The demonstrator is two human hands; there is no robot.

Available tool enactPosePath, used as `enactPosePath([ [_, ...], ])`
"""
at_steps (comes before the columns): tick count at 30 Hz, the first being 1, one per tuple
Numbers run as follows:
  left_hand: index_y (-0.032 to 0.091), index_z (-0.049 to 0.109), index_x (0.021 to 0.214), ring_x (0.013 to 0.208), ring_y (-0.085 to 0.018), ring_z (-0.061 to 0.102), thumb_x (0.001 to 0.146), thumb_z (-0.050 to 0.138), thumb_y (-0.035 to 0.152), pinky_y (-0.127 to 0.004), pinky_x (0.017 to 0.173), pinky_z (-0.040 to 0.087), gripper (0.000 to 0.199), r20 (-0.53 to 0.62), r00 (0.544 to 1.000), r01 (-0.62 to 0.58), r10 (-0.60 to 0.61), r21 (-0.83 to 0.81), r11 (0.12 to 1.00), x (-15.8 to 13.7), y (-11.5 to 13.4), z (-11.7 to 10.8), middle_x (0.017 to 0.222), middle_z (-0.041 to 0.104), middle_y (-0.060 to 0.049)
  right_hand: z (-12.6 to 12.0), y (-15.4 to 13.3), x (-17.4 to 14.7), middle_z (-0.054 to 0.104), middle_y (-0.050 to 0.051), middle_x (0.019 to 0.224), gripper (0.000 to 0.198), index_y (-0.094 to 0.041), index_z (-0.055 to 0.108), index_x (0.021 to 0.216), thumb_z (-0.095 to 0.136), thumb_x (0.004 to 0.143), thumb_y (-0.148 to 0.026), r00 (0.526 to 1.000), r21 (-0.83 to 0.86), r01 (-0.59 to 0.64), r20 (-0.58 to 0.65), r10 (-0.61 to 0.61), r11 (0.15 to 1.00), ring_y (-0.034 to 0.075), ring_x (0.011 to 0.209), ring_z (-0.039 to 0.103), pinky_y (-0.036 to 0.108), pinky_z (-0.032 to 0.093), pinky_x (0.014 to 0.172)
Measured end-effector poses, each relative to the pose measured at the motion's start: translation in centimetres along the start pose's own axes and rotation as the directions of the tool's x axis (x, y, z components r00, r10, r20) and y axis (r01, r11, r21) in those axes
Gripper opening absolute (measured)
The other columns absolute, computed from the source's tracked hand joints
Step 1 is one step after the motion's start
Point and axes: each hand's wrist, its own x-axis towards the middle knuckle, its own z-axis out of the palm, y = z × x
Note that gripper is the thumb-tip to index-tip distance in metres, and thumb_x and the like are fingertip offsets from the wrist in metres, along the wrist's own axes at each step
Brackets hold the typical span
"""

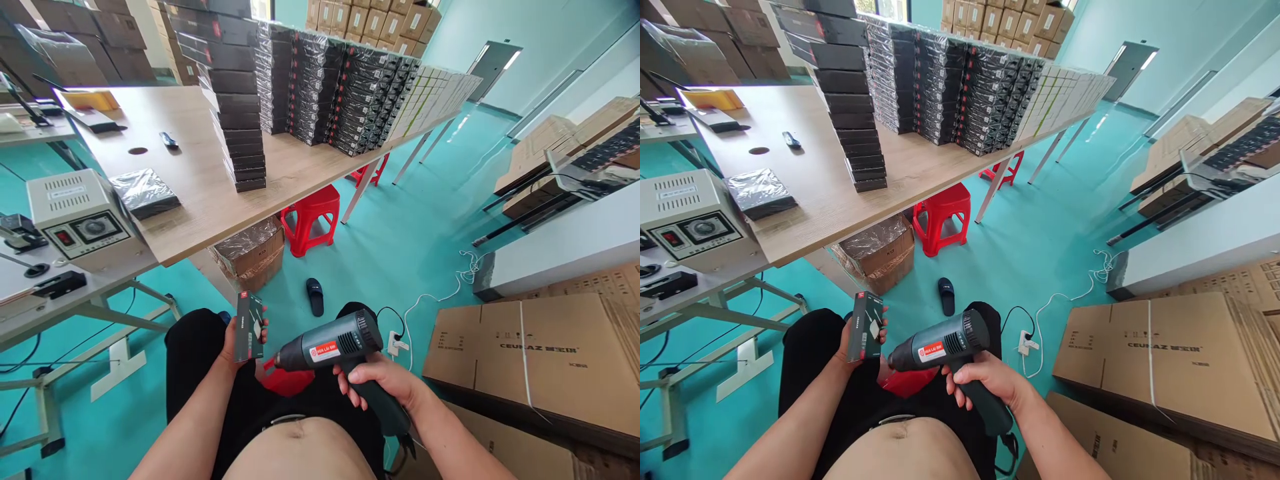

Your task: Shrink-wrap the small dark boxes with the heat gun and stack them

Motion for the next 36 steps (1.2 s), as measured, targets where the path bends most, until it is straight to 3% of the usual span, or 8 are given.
enactPosePath([
  [7,0.012,0.06,0.117,0.09,-0.036,0.068,0.08,0.053,0.062,-0.05,0.072,0.055,0.062,0.01,0.993,0.121,-0.121,-0.065,0.99,-1.5,-0.1,1.6,0.097,0.069,-0.02,1.2,-3.0,6.5,0.067,0.003,0.076,0.027,-0.013,0.064,0.094,0.061,0.072,-0.028,0.959,0.089,0.195,-0.225,-0.171,0.977,0.011,0.058,0.06,0.022,0.048,0.05],
  [10,0.015,0.063,0.112,0.086,-0.034,0.069,0.08,0.055,0.058,-0.048,0.071,0.056,0.054,-0.059,0.992,0.108,-0.112,-0.063,0.992,-1.6,0.0,1.4,0.086,0.071,-0.015,3.0,-4.2,7.6,0.068,0.004,0.078,0.028,-0.013,0.065,0.095,0.062,0.072,-0.027,0.97,0.089,0.202,-0.155,-0.187,0.975,0.013,0.06,0.062,0.023,0.048,0.052],
  [14,0.014,0.065,0.103,0.079,-0.032,0.07,0.08,0.061,0.036,-0.045,0.071,0.057,0.032,-0.183,0.983,-0.013,0.011,-0.013,1.0,-1.4,0.1,0.9,0.076,0.072,-0.012,3.1,-4.6,5.4,0.07,0.006,0.077,0.028,-0.011,0.066,0.093,0.066,0.069,-0.025,0.985,-0.107,0.066,0.165,-0.048,0.992,0.015,0.058,0.063,0.025,0.048,0.051],
  [17,0.014,0.064,0.099,0.069,-0.028,0.069,0.072,0.064,0.016,-0.039,0.064,0.056,0.027,-0.224,0.969,-0.08,0.108,0.13,0.988,-1.2,0.0,0.9,0.073,0.071,-0.009,0.7,-3.6,2.9,0.069,0.006,0.075,0.027,-0.011,0.067,0.09,0.068,0.067,-0.025,0.989,-0.217,-0.01,0.145,0.042,0.976,0.014,0.055,0.061,0.024,0.046,0.048],
  [22,0.02,0.067,0.094,0.077,-0.018,0.065,0.063,0.061,-0.004,-0.024,0.068,0.052,0.04,-0.063,0.911,-0.321,0.408,0.514,0.795,-0.9,0.5,1.0,0.086,0.069,-0.002,-1.6,-1.5,1.0,0.068,0.005,0.077,0.029,-0.013,0.065,0.096,0.062,0.071,-0.027,0.988,-0.063,0.027,-0.152,-0.036,0.998,0.013,0.057,0.062,0.023,0.047,0.049],
  [28,0.024,0.07,0.085,0.115,-0.027,0.053,0.057,0.055,-0.009,-0.034,0.097,0.044,0.045,0.094,0.876,-0.414,0.472,0.648,0.639,-0.7,0.7,0.7,0.104,0.065,-0.007,3.4,-0.9,3.0,0.069,0.007,0.083,0.033,-0.011,0.066,0.1,0.065,0.071,-0.025,0.985,0.038,0.161,-0.073,-0.158,0.986,0.014,0.06,0.063,0.024,0.049,0.052],
  [33,0.023,0.069,0.083,0.113,-0.024,0.054,0.056,0.051,-0.011,-0.032,0.1,0.041,0.047,0.024,0.885,-0.388,0.465,0.592,0.707,-1.1,0.1,0.6,0.103,0.066,-0.007,3.9,-1.3,4.5,0.068,0.006,0.077,0.029,-0.011,0.066,0.097,0.064,0.072,-0.026,0.944,-0.03,0.207,-0.255,-0.208,0.978,0.014,0.058,0.063,0.025,0.049,0.052],
  [36,0.021,0.07,0.085,0.108,-0.024,0.055,0.053,0.054,-0.011,-0.029,0.097,0.041,0.048,0.053,0.867,-0.396,0.495,0.676,0.621,-1.2,0.0,0.5,0.1,0.066,-0.008,3.4,-1.4,4.0,0.069,0.007,0.079,0.029,-0.01,0.066,0.098,0.063,0.072,-0.025,0.972,-0.046,0.159,-0.167,-0.165,0.986,0.014,0.058,0.063,0.025,0.049,0.05],
])
